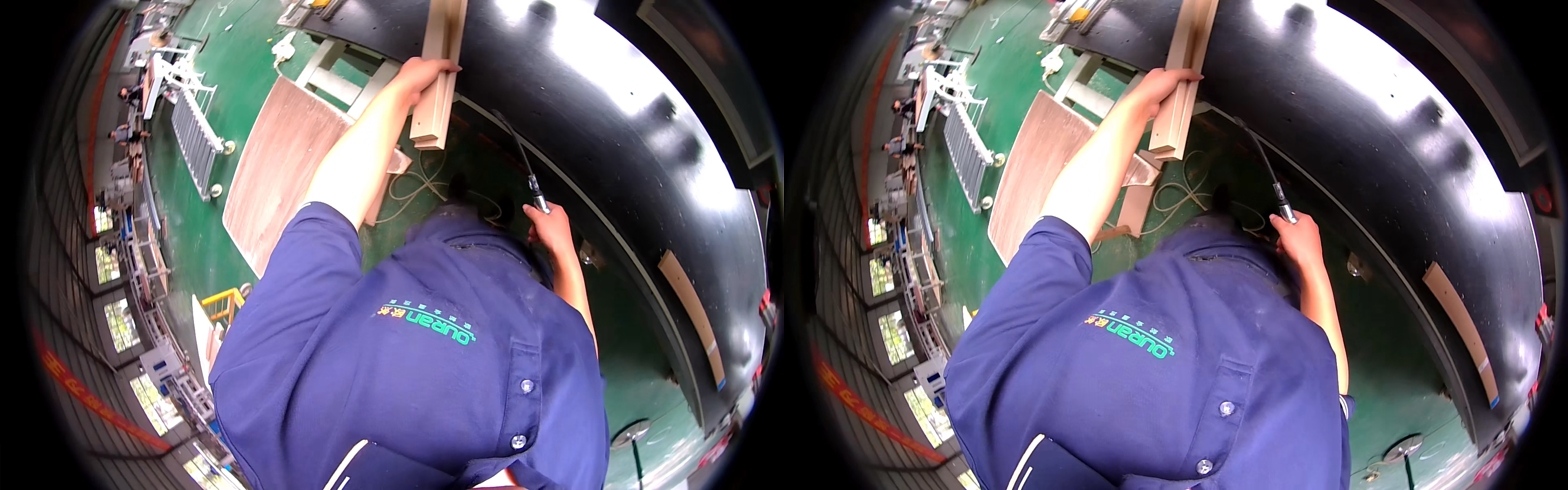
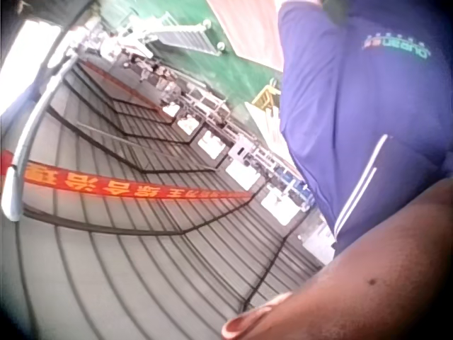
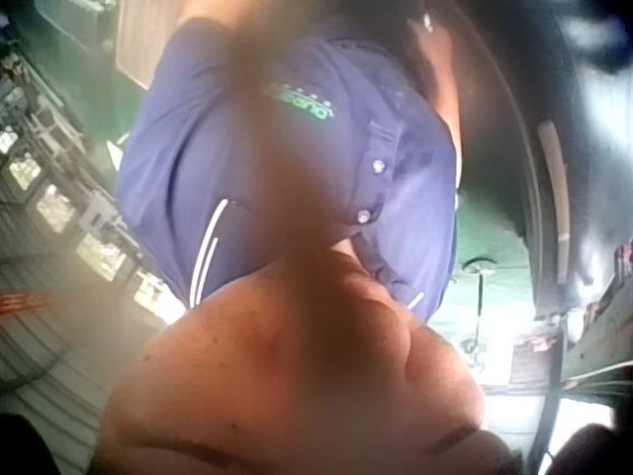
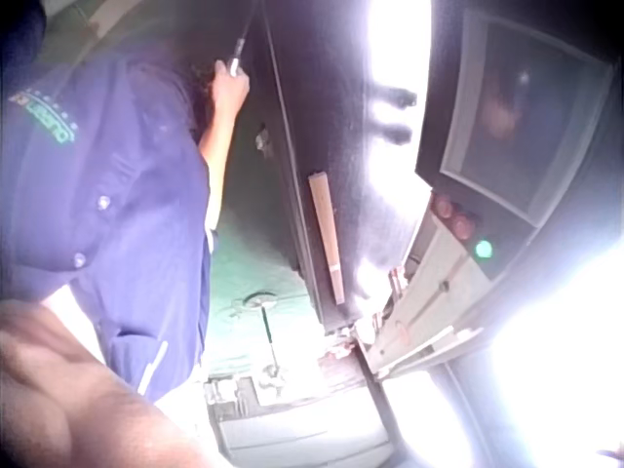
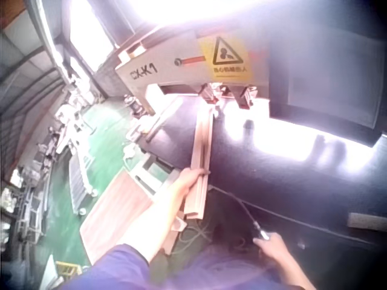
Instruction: The person cleans wooden planks using a handheld air nozzle in a workshop. They pick up planks from a table, direct air at the surface to remove dust, and place the planks back on the table or a nearby machine. The process is repeated for multiple planks throughout the video.
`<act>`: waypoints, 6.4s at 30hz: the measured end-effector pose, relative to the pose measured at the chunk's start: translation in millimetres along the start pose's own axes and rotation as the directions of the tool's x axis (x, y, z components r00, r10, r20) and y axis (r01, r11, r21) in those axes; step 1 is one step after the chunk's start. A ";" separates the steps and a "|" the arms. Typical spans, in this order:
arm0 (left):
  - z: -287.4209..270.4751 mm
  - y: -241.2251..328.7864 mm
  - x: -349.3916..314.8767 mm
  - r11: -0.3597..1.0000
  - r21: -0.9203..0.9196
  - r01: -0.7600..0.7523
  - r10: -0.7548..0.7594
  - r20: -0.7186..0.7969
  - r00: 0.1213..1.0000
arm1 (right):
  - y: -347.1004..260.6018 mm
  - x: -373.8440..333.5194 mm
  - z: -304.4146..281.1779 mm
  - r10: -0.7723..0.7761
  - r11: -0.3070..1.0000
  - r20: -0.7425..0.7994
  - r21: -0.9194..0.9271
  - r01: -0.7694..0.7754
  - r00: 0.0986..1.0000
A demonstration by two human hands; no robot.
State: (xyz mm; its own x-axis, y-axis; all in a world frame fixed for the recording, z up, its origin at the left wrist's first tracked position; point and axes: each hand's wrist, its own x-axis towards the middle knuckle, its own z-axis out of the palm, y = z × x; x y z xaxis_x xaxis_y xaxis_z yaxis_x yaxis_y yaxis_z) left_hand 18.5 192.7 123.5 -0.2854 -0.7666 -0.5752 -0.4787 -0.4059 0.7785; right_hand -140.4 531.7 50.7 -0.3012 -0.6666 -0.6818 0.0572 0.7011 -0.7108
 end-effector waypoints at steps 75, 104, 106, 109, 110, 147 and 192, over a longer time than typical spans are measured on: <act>-358.0 -885.1 -940.4 0.187 -0.982 -0.008 -0.697 -0.127 -0.706 | 90.5 -379.4 792.7 0.582 0.211 0.738 -0.543 0.813 0.342; -65.5 -978.3 -1150.9 -0.244 -0.957 -0.154 -0.474 0.257 -0.842 | 131.4 -408.5 854.8 0.659 -0.109 0.746 -0.031 0.994 0.095; -61.5 -978.8 -1144.6 -0.238 -0.959 -0.156 -0.456 0.253 -0.853 | 130.0 -408.9 858.8 0.665 -0.106 0.740 -0.039 0.994 0.100; -71.7 -966.9 -1133.7 -0.160 -0.964 -0.213 -0.502 0.265 -0.823 | 133.7 -452.0 864.4 0.692 -0.128 0.665 -0.271 0.954 0.282; -77.6 -959.0 -1129.2 -0.130 -0.962 -0.239 -0.526 0.271 -0.806 | 134.8 -462.6 864.5 0.679 -0.141 0.679 -0.253 0.957 0.280; 34.2 -832.4 -1075.4 -0.129 -0.883 -0.450 -0.607 0.430 -0.669 | 167.7 -447.0 866.4 0.761 -0.013 0.616 -0.300 0.954 0.204; -96.8 -436.3 -571.6 0.915 -0.402 -0.023 -0.270 -0.655 0.706 | 70.1 -277.9 350.2 -0.396 0.837 0.466 -0.170 0.519 0.791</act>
State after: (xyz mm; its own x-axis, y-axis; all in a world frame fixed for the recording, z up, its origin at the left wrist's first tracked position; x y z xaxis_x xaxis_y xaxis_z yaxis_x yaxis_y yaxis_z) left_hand 470.9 759.8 137.0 0.4710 -0.7575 -0.4520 -0.0980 -0.5542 0.8266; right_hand 280.7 677.5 129.8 0.1825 -0.9231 -0.3384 -0.2702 0.2838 -0.9200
